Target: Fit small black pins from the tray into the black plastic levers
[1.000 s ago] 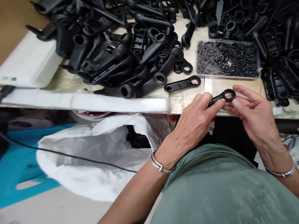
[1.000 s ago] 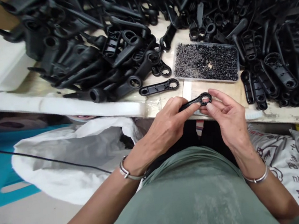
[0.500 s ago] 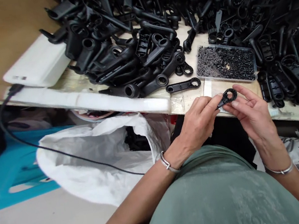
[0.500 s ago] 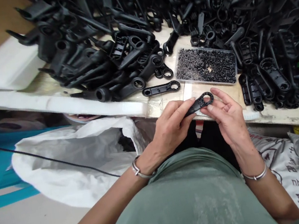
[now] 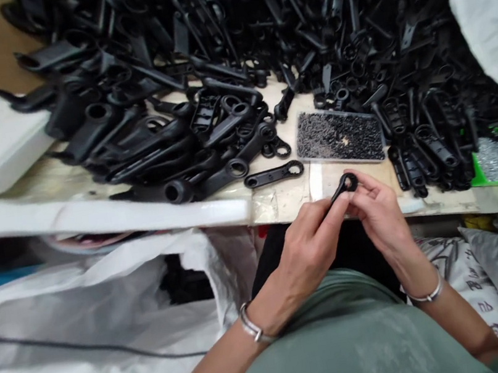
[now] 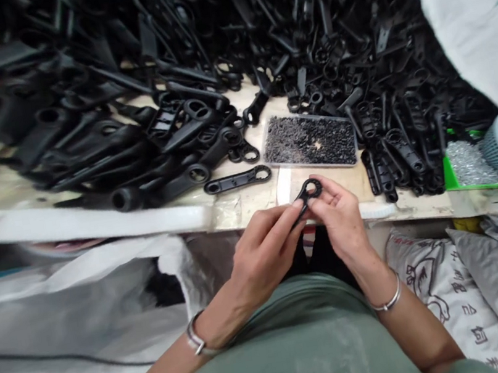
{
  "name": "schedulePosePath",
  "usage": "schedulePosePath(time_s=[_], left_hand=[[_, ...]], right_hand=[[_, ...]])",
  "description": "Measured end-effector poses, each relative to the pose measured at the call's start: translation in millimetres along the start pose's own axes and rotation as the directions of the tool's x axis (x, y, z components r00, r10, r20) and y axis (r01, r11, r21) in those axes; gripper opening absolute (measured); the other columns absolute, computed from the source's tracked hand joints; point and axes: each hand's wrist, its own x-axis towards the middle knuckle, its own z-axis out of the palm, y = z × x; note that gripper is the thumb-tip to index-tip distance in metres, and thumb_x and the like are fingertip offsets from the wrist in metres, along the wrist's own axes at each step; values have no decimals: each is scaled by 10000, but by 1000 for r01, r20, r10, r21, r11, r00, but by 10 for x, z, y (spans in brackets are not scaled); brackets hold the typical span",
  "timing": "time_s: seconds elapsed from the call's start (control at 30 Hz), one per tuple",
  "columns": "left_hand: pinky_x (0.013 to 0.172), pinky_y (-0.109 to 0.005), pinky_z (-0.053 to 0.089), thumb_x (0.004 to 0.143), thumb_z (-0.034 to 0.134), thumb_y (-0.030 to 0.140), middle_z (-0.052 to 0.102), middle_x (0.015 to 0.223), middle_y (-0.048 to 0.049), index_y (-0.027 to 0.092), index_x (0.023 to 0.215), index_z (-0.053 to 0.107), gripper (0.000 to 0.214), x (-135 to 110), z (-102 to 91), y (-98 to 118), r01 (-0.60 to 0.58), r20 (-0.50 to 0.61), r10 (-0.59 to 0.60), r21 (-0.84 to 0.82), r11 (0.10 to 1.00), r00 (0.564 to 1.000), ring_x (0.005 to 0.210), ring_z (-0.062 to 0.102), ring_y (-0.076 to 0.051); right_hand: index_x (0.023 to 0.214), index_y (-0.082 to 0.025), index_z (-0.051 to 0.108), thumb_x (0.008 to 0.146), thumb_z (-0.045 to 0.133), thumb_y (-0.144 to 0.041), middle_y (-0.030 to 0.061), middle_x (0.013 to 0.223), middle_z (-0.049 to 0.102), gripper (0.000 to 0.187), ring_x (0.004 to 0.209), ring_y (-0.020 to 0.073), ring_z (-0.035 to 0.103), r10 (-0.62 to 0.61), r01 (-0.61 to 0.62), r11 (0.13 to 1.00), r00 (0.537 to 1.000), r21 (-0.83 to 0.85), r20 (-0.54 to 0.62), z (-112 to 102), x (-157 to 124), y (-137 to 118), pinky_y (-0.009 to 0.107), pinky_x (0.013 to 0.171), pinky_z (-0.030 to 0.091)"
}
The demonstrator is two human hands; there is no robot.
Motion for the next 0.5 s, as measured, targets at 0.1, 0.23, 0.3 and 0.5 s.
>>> schedulePosePath(time_s=[0.1, 0.23, 0.3, 0.5], left_hand=[[839, -290, 593, 910, 639, 112, 665, 1059, -71, 242, 1462, 437, 603, 10, -24, 15, 2, 29, 0, -71, 997, 1000, 943, 656, -171], [894, -371, 588, 924, 658, 270, 679, 1112, -113, 212, 1471, 417, 601, 97, -206, -27, -108, 44, 116, -148, 983, 992, 1021, 658, -220], [900, -414, 570, 909, 674, 230, 685, 1128, -114, 250, 1452, 446, 589, 144, -345, -127, -104, 17, 105, -26, 994, 994, 1041, 653, -245], [882, -530, 459, 969, 536, 233, 690, 1113, -71, 314, 1276, 584, 321, 206, -627, -558, 103, 21, -120, 395, 913, 992, 1053, 613, -321]], right_hand=[[1181, -216, 654, 674, 708, -285, 28, 981, 742, 515, 855, 185, 697, -21, 22, 997, 1000, -70, 22, -4, -5, -50, 305, 734, 603], [1257, -223, 656, 763, 670, -293, 54, 1103, 747, 499, 1016, 205, 700, -131, 148, 961, 988, -233, 88, -256, -21, -302, 356, 883, 588], [1241, -238, 674, 809, 673, -290, 56, 1225, 717, 435, 1128, 202, 668, -310, 315, 876, 948, -366, 74, -487, 13, -537, 386, 1007, 535], [1250, -160, 686, 858, 547, -163, 131, 1297, 675, 416, 1125, 259, 666, -772, 413, 179, 621, -893, 132, -913, 432, -1349, 447, 1027, 495]])
